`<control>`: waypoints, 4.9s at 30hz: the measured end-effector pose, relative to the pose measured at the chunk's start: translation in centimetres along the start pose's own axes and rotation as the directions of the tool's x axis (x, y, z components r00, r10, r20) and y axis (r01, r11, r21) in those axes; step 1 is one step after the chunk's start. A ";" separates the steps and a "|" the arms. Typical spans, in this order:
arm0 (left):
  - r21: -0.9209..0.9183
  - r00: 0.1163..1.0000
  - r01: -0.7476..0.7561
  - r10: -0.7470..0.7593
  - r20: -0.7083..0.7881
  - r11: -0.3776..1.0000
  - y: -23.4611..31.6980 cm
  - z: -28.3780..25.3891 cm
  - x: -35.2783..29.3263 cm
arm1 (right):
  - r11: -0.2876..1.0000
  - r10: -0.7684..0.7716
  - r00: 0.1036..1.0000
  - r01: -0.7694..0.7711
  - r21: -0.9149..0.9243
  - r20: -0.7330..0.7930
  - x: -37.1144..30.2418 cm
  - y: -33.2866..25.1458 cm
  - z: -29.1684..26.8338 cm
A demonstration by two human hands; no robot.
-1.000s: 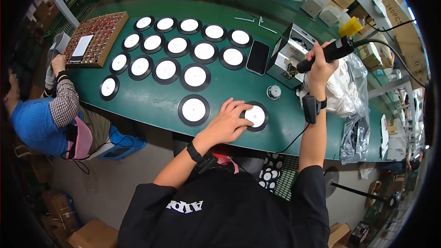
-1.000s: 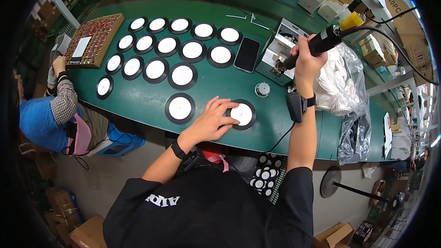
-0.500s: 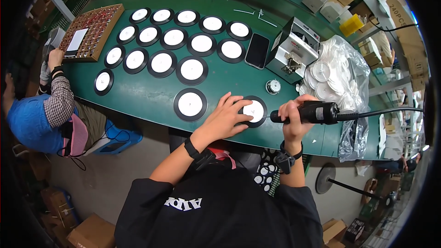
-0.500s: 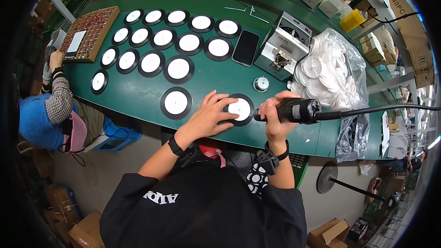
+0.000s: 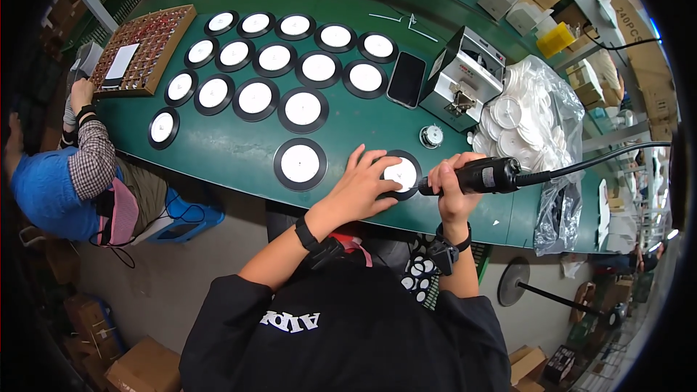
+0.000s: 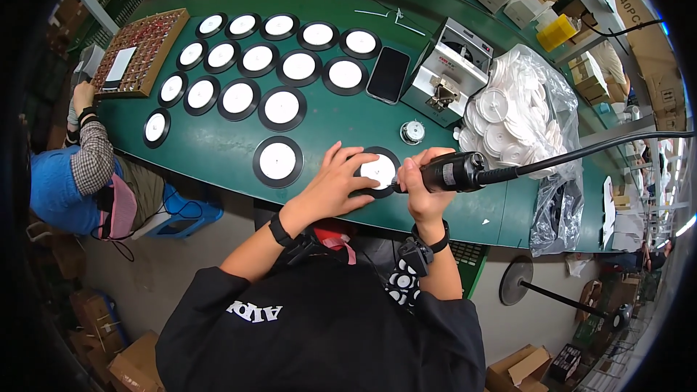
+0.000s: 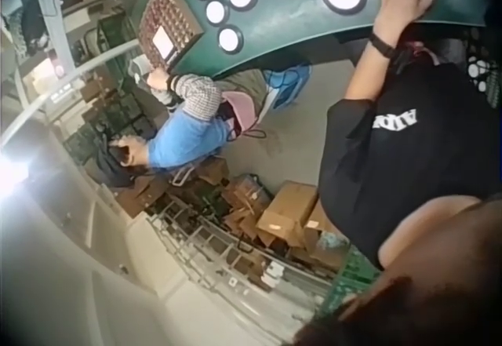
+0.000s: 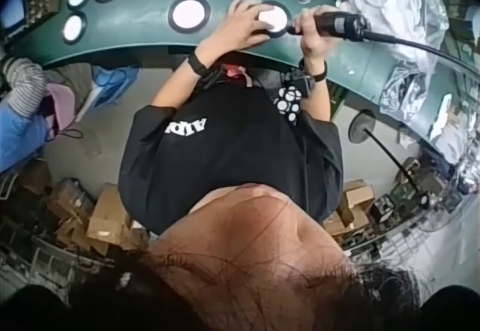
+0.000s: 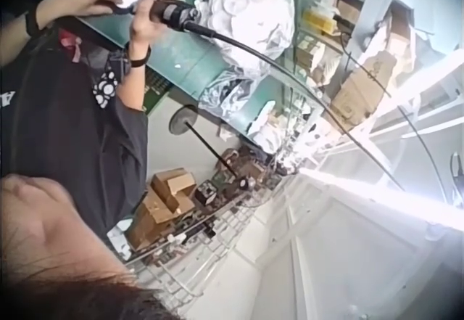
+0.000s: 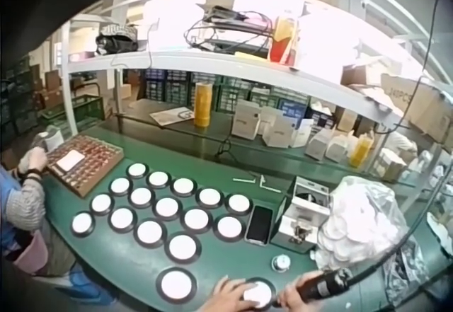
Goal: The person uses a power screwdriver to drive screws into the center of several circular components on a table. They repeat this process for multiple components before setting the tool down and repositioning the objects.
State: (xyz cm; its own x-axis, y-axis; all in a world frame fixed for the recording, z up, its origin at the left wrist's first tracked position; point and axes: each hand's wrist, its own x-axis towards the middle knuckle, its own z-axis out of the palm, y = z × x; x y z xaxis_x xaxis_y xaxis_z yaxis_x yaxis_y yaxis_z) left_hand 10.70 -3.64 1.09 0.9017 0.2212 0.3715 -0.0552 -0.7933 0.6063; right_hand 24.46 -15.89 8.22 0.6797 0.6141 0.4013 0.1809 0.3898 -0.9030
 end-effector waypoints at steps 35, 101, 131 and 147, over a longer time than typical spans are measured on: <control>-0.019 1.000 0.010 -0.010 0.000 1.000 -0.7 -0.2 -0.6 | 0.994 -0.108 0.993 0.108 -0.005 -0.038 1.7 -0.9 -1.2; 0.075 1.000 0.009 -0.009 -0.002 0.997 0.4 0.9 0.1 | 1.000 0.007 0.998 -0.007 0.004 -0.062 2.7 0.3 -1.5; 0.267 0.928 0.326 -0.253 -0.272 0.907 -1.3 -4.1 -6.1 | 0.930 -0.354 0.904 0.368 0.015 -0.239 9.9 -3.9 -3.0; 0.074 0.990 0.105 -0.098 -0.097 0.992 0.8 1.5 -1.1 | 0.972 -0.211 0.975 0.217 0.087 -0.072 6.2 -2.4 -0.8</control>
State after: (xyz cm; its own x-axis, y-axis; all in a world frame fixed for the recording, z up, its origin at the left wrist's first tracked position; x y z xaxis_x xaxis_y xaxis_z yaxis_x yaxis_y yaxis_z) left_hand 10.32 -5.32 0.11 0.8571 0.3516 0.3764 0.0722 -0.8056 0.5881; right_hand 28.80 -13.53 12.80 0.6755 0.4666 0.5710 0.2617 0.5722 -0.7772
